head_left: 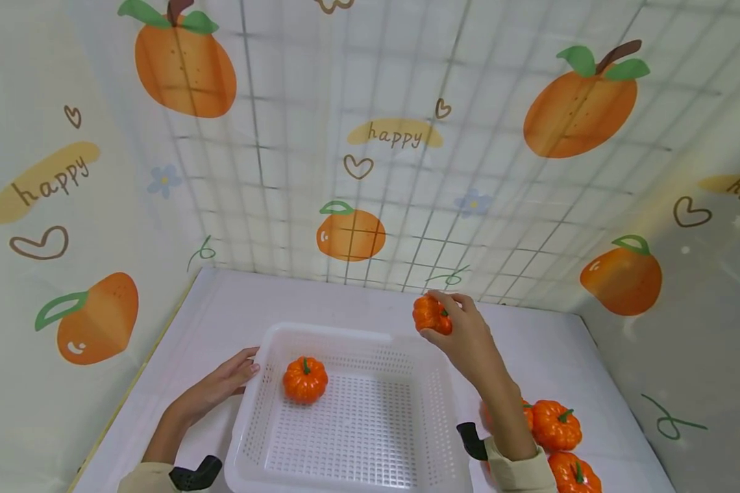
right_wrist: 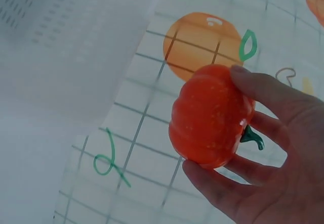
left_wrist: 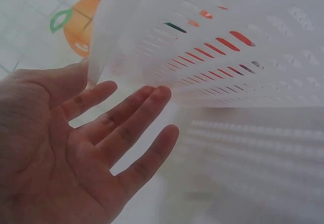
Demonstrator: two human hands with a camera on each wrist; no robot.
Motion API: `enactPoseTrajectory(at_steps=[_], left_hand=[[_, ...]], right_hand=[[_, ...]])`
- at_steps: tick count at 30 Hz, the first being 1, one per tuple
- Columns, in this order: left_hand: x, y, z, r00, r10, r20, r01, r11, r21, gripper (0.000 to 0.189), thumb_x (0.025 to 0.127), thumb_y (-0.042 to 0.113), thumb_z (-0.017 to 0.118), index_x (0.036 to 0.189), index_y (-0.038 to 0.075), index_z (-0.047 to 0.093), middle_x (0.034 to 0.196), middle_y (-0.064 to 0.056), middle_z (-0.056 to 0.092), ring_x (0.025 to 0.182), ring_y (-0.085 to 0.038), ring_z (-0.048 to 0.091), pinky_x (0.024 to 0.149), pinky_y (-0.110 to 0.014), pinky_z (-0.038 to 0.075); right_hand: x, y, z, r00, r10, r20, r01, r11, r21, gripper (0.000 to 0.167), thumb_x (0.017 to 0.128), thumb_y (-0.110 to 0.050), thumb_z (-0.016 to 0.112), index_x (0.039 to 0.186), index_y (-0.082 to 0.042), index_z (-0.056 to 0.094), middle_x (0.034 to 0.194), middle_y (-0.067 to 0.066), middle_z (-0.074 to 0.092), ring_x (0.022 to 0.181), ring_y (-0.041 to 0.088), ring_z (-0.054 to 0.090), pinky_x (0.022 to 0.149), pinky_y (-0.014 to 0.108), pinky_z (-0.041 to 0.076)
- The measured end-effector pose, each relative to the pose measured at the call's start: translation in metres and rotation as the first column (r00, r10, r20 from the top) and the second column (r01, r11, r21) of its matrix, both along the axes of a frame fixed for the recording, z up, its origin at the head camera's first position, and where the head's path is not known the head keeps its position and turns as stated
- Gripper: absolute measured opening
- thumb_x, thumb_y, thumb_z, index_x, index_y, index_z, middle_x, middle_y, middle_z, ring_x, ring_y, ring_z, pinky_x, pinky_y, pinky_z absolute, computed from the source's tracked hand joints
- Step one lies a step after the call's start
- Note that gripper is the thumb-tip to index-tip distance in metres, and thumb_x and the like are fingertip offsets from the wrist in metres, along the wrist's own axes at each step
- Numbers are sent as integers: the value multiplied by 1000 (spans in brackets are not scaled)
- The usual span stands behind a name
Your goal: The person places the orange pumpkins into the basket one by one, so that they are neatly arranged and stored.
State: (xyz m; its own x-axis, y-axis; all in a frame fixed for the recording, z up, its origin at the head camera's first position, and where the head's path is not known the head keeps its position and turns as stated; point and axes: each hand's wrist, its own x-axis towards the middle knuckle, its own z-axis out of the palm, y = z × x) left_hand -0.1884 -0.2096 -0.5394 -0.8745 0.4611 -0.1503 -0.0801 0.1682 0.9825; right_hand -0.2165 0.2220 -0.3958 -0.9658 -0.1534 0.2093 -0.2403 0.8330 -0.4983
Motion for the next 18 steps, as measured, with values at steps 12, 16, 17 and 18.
enactPoseTrajectory(at_steps=[12, 16, 17, 18], left_hand=[[0, 0, -1, 1000, -14, -11, 14, 1000, 1, 49, 108, 33, 43, 152, 12, 33, 147, -15, 45, 131, -29, 45, 109, -59, 35], [0, 0, -1, 1000, -11, -9, 11, 1000, 8, 49, 108, 31, 43, 152, 12, 33, 147, -15, 45, 132, -30, 44, 110, -59, 34], [0, 0, -1, 1000, -12, -9, 12, 1000, 8, 49, 108, 32, 43, 152, 12, 33, 147, -15, 45, 132, -30, 44, 110, -59, 34], [0, 0, -1, 1000, -15, -13, 15, 1000, 9, 49, 108, 31, 42, 152, 11, 33, 147, -16, 45, 133, -31, 43, 109, -60, 34]], right_hand=[[11, -36, -7, 997, 79, 23, -79, 996, 31, 64, 84, -21, 83, 141, -21, 54, 138, 20, 46, 115, 41, 55, 81, 49, 58], [15, -48, -10, 994, 105, 39, -107, 993, 50, 64, 84, -20, 83, 140, -24, 54, 139, 17, 47, 115, 40, 54, 79, 49, 59], [16, -51, -11, 993, 109, 45, -112, 992, 54, 63, 84, -20, 83, 140, -25, 55, 139, 16, 47, 115, 39, 55, 79, 49, 59], [17, -54, -13, 992, 115, 50, -117, 992, 55, 62, 84, -20, 83, 139, -26, 55, 139, 15, 47, 115, 39, 55, 79, 48, 59]])
